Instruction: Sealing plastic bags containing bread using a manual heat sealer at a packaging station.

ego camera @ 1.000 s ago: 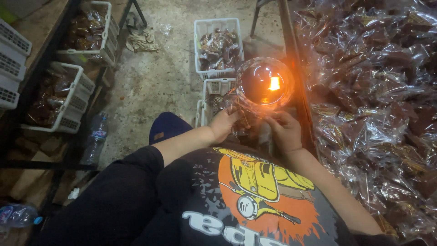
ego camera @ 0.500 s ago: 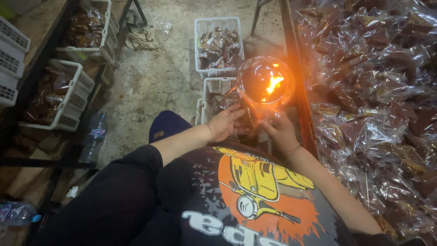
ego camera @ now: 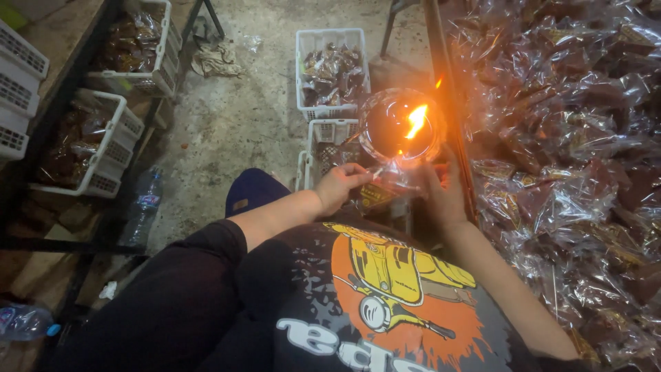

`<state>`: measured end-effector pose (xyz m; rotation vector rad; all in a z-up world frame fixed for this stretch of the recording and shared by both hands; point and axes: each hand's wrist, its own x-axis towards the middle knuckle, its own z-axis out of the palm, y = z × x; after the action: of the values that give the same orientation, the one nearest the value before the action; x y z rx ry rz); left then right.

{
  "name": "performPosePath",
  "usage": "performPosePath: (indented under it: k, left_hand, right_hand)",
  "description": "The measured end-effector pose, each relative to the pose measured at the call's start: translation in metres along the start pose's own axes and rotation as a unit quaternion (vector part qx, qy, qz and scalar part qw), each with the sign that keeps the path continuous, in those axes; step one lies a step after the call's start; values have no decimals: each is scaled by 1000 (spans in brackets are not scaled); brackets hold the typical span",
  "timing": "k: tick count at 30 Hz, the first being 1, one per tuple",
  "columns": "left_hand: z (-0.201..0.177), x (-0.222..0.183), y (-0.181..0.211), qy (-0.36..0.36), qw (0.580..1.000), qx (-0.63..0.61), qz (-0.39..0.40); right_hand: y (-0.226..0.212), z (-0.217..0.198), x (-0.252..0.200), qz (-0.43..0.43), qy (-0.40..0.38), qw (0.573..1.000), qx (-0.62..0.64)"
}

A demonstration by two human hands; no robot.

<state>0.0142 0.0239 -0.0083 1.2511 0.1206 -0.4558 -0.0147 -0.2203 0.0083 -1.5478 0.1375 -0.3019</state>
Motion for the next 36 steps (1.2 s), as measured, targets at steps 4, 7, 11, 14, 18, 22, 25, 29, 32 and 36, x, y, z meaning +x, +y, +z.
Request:
performPosePath:
  k: [4,7,11,14,18,22,25,29,32,36]
  left_hand:
    - [-5,14,-18,-13,997,75,28]
    - [-2,15,-17,-20,997,65,40]
    - [-4,19,-7,32,991,111,65]
    - [-11,28,-4,74,978,172,89]
    - [4,14,-4,1,965,213,156]
    - [28,-13,22,-159,892,416,75]
    - [33,-17,28,-176,873,454,-29]
    - [51,-24,39,-207,890,406,-29]
    - [33,-6,29,-248,872,421,-5]
    - [26,19,-10,-209,937,278,-38]
  right_hand:
    - [-44,26,-19,40,-67,992,-98]
    - [-33,16,-8,67,-63,977,-192]
    - [-14,9,-3,80,-96,960,-251]
    - [-3,8,6,89,-66,943,-314]
    - [-60,30,-13,201,-87,970,-105]
    - [-22,14,-4,309,-20,946,99]
    - [-25,14,6,305,27,934,183]
    - [-22,23,-12,248,-99,956,124]
    - [-51,38,-16,275,-42,951,133]
    - [-64,37,-5,311,35,939,142]
